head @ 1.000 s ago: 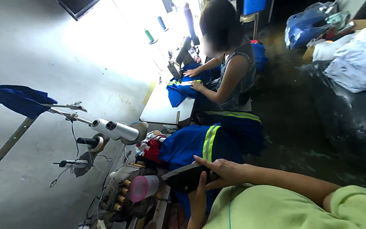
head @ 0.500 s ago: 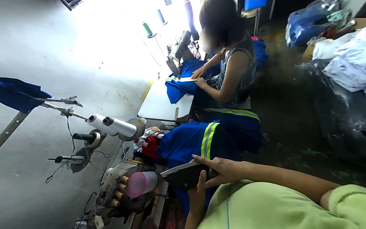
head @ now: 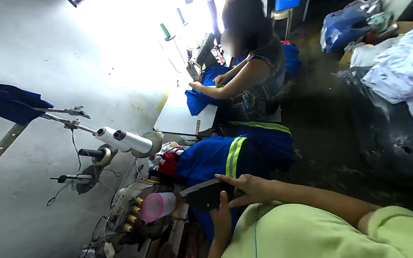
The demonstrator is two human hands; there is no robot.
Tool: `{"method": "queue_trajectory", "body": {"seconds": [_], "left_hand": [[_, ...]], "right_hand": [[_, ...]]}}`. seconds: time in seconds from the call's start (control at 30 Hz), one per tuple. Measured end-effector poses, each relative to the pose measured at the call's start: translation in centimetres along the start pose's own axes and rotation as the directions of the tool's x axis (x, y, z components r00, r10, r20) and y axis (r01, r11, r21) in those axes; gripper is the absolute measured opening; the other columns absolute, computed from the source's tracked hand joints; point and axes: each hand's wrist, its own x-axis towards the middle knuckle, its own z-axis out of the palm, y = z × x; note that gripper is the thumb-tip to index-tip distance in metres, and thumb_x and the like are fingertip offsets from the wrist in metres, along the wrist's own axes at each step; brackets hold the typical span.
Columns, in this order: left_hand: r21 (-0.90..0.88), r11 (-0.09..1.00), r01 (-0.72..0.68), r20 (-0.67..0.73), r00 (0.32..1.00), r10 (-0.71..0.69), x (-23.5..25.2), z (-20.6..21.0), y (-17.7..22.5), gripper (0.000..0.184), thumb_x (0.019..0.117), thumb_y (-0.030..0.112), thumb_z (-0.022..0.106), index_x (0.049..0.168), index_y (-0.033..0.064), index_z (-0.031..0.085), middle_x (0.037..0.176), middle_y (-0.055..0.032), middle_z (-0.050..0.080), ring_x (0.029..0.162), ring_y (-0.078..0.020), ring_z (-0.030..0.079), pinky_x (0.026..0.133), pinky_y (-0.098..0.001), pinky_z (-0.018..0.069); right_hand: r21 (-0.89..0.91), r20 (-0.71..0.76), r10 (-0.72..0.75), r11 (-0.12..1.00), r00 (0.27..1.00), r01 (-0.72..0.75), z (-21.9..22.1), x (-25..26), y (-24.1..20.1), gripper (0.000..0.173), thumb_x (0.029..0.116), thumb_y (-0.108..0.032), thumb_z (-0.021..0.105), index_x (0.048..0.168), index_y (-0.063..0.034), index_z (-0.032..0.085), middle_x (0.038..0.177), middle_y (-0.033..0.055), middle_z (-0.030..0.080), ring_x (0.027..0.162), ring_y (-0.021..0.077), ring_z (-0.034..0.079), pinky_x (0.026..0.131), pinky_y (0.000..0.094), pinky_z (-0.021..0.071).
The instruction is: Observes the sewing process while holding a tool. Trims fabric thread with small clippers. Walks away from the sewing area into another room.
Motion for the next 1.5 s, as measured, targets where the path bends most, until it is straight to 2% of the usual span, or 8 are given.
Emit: {"method": "queue_trajectory", "body": {"seconds": [0.37,0.67,0.87,1.0,1.23,1.33,1.4,1.5], "left_hand": [[0.003,1.000,-0.012,0.061,0.998,0.012,-0.1,-0.1,0.6,0.044,0.0944,0.028,0.072,0.117,-0.0067,0.056,0.100,0.0125,0.070,0.099,0.0115,0.063,0.092,-0.0140,0.0524],[-0.007,0.999,0.043,-0.011,0.999,-0.043,-0.1,0.0,0.1,0.053,0.0914,0.031,0.075,0.120,-0.0081,0.053,0.100,0.0106,0.069,0.097,0.0104,0.063,0.091,-0.0151,0.0532],[0.056,0.996,0.072,-0.024,0.997,-0.071,-0.2,0.1,0.3,0.053,0.0942,0.024,0.069,0.124,-0.0151,0.049,0.105,0.0018,0.066,0.101,0.0097,0.060,0.093,-0.0148,0.0507],[0.024,0.998,0.050,-0.019,0.999,-0.050,0.0,0.1,0.1,0.049,0.0958,0.026,0.069,0.123,-0.0104,0.051,0.102,0.0063,0.067,0.098,0.0094,0.062,0.091,-0.0154,0.0527],[-0.043,0.998,0.048,0.020,0.999,-0.048,0.5,-0.2,-0.1,0.032,0.0916,0.026,0.074,0.108,0.0043,0.058,0.086,0.0150,0.070,0.082,0.0087,0.066,0.077,-0.0152,0.0563],[-0.018,1.000,0.010,0.179,0.984,-0.007,1.9,-1.3,-0.8,0.056,0.0905,0.050,0.072,0.119,0.0058,0.051,0.082,0.0182,0.059,0.066,0.0111,0.053,0.060,-0.0097,0.0462],[-0.077,0.996,0.039,0.249,0.968,-0.019,2.6,-2.0,-0.5,0.057,0.0979,0.034,0.064,0.138,-0.0007,0.043,0.084,0.0143,0.057,0.058,0.0089,0.045,0.052,-0.0093,0.0395],[-0.239,0.960,0.148,0.264,0.961,-0.082,2.7,-2.5,0.4,0.046,0.0968,0.003,0.045,0.143,0.0011,0.041,0.082,0.0099,0.059,0.052,0.0066,0.042,0.047,-0.0098,0.0370]], "right_hand": [[0.096,0.039,-0.014,0.995,0.999,0.010,-0.4,0.1,0.0,0.086,0.0931,-0.022,0.075,0.159,0.0010,0.025,0.105,0.0287,0.067,0.077,0.0311,0.066,0.074,0.0447,0.0559],[0.123,0.029,-0.001,0.992,1.000,-0.002,-0.1,0.1,0.3,0.083,0.0940,-0.023,0.073,0.159,0.0002,0.027,0.082,0.0248,0.065,0.066,0.0288,0.063,0.068,0.0430,0.0546],[0.075,0.035,0.044,0.996,0.998,-0.047,-0.2,0.0,0.0,0.083,0.0948,-0.027,0.072,0.161,-0.0034,0.027,0.082,0.0256,0.066,0.068,0.0338,0.064,0.071,0.0499,0.0543],[0.046,0.024,0.031,0.998,0.999,-0.032,-0.2,0.0,0.0,0.081,0.0956,-0.029,0.071,0.160,-0.0035,0.029,0.077,0.0229,0.065,0.065,0.0325,0.063,0.069,0.0486,0.0539],[0.071,-0.014,0.074,0.995,0.997,-0.073,-0.5,0.3,-0.4,0.079,0.0964,-0.026,0.070,0.160,-0.0020,0.029,0.084,0.0248,0.066,0.072,0.0332,0.065,0.074,0.0495,0.0544],[0.234,-0.188,0.121,0.969,0.975,-0.075,-0.7,0.3,-0.4,0.073,0.0991,-0.022,0.065,0.158,0.0026,0.029,0.091,0.0199,0.067,0.065,0.0166,0.059,0.065,0.0329,0.0535],[0.418,-0.182,0.231,0.898,0.956,-0.138,-1.4,0.4,-0.9,0.071,0.1020,-0.022,0.057,0.160,0.0001,0.021,0.082,0.0069,0.060,0.055,0.0061,0.050,0.052,0.0237,0.0471],[0.576,-0.074,0.270,0.798,0.960,-0.180,-1.9,-0.1,-0.6,0.066,0.1038,-0.026,0.048,0.159,-0.0038,0.019,0.066,-0.0076,0.048,0.048,-0.0003,0.046,0.046,0.0170,0.0426]]}}
